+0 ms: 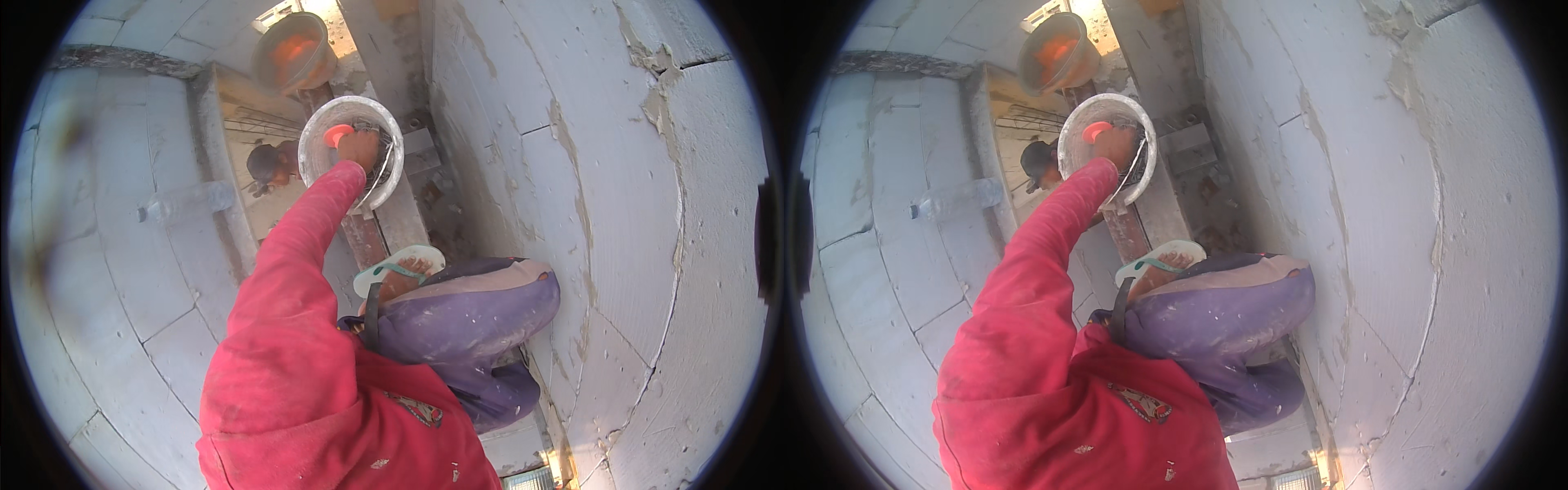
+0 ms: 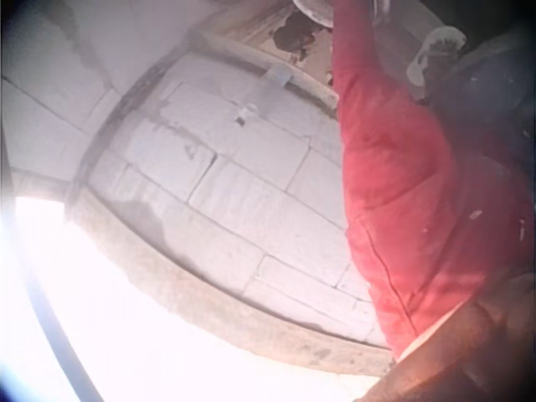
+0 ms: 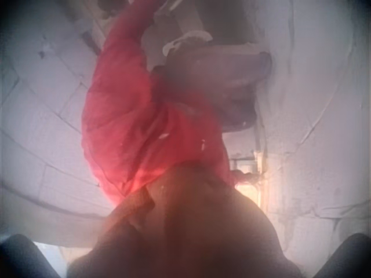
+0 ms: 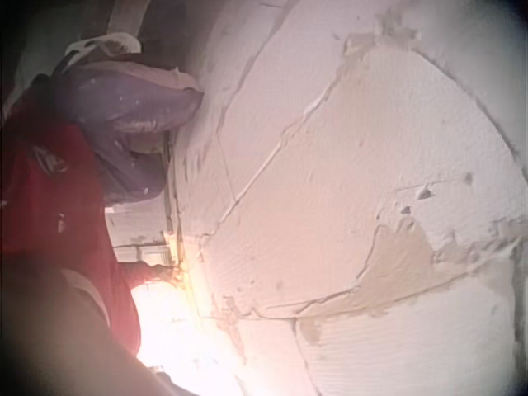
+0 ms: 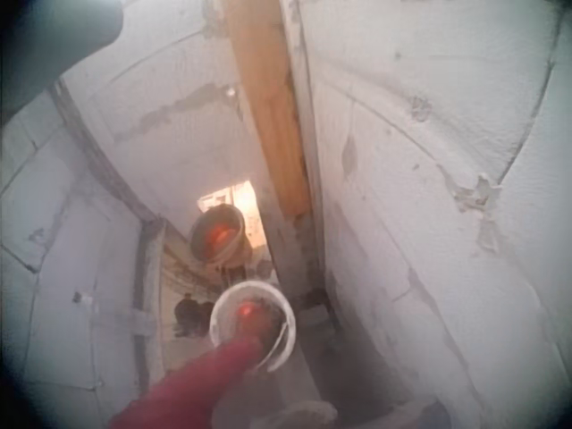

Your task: The person installs white tiles on a wall using a hammer and trowel. They place tiles, tap them into position, and apply mortar between tiles. The person also retrieves nails from a bucket and uses a trowel to spread mortar.

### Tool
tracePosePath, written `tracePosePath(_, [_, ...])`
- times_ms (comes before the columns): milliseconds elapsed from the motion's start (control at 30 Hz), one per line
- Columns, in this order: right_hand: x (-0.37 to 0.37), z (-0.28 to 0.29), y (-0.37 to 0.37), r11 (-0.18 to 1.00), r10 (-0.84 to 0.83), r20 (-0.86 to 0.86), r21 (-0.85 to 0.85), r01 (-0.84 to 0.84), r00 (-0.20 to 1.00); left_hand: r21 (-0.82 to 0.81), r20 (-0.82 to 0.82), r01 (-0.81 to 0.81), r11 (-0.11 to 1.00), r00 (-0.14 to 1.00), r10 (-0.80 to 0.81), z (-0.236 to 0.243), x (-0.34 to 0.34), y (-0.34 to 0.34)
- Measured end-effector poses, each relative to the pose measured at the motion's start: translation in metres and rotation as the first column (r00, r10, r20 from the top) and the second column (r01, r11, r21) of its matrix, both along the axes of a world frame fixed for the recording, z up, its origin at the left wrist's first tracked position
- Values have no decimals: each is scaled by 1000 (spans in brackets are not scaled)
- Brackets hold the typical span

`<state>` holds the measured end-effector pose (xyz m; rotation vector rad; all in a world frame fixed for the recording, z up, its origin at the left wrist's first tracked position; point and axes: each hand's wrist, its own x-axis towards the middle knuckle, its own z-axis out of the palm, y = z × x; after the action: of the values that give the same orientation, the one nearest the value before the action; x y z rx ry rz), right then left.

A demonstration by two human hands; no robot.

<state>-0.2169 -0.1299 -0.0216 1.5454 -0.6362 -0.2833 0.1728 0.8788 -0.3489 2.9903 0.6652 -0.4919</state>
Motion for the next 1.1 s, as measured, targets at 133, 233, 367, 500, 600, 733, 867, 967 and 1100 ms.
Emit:
tracePosePath(133, [8, 3, 17, 863, 461, 158, 150, -482, 873, 9, -20, -22, 1000, 1000, 22, 20, 6, -6])
tracePosePath(233, [3, 9, 26, 867, 456, 164, 139, -478, 875, 37, 16, 5, 999, 1000, -6, 3, 15, 0])
tracePosePath(367, [18, 16, 26, 864, 467, 150, 131, -486, 871, 19, -43, 83, 996, 996, -82, -16, 4, 18])
tracePosePath(500, [14, 19, 29, 866, 461, 148, 139, -480, 875, 143, 61, 219, 965, 971, -229, 21, -10, 16])
tracePosePath(600, [6, 22, 20, 866, 459, 146, 145, -478, 876, 184, 111, 151, 971, 979, -173, 52, -23, 7])
tracePosePath(733, [16, 33, -7, 851, 494, 119, 138, -507, 861, 143, 220, 14, 990, 974, -46, 29, -36, 14])
tracePosePath(867, [14, 15, 9, 851, 485, 140, 150, -503, 863, -130, 166, 79, 988, 985, -57, 22, -13, 16])
tracePosePath(967, [28, 15, 14, 843, 498, 141, 155, -515, 856, -66, 138, 76, 995, 988, -66, 14, 3, 10])
tracePosePath(1100, [36, 21, 16, 846, 498, 135, 143, -514, 857, 29, -58, 21, 999, 998, -19, -5, 21, 6])
